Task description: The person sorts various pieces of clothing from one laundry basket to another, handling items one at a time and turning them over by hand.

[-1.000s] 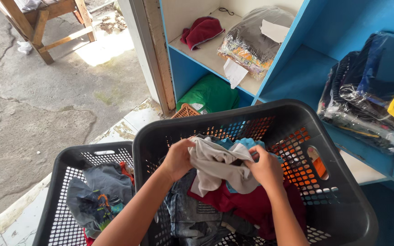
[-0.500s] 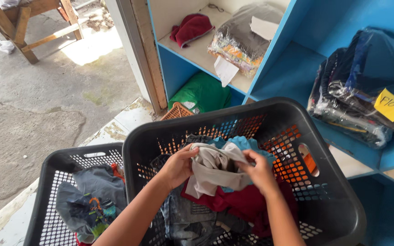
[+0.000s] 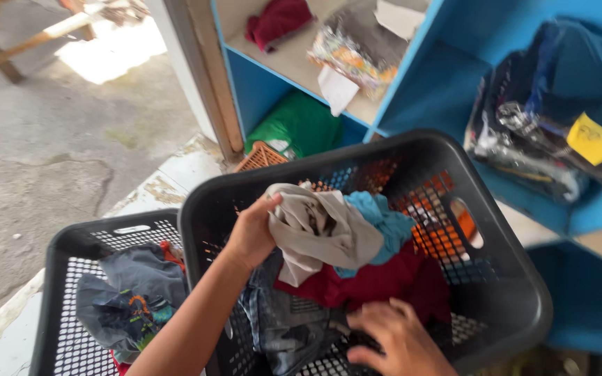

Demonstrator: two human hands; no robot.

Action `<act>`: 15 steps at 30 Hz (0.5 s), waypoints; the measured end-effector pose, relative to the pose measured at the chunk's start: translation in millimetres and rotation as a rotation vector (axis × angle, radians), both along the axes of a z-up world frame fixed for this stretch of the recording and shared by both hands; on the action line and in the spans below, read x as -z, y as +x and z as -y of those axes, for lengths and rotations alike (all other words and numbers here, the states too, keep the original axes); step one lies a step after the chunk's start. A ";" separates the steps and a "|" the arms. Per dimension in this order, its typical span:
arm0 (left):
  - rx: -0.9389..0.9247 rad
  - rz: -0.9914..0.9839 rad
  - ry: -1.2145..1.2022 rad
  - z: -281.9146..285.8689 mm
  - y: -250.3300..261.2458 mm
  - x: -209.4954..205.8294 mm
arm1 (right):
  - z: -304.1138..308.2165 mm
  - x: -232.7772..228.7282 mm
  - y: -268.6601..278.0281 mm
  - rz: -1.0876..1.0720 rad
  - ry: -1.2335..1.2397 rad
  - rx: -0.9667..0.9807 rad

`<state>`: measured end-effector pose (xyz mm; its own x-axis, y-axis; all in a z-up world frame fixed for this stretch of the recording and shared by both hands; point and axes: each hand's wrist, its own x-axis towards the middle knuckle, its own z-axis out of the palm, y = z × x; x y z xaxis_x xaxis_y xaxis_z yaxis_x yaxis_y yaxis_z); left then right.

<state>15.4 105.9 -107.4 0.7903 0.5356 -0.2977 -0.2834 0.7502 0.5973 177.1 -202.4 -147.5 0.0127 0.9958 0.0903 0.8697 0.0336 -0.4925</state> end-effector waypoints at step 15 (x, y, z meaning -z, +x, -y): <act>0.079 0.158 0.304 -33.1 -1.0 -56.5 | 14.2 -5.0 -47.5 0.251 0.526 0.280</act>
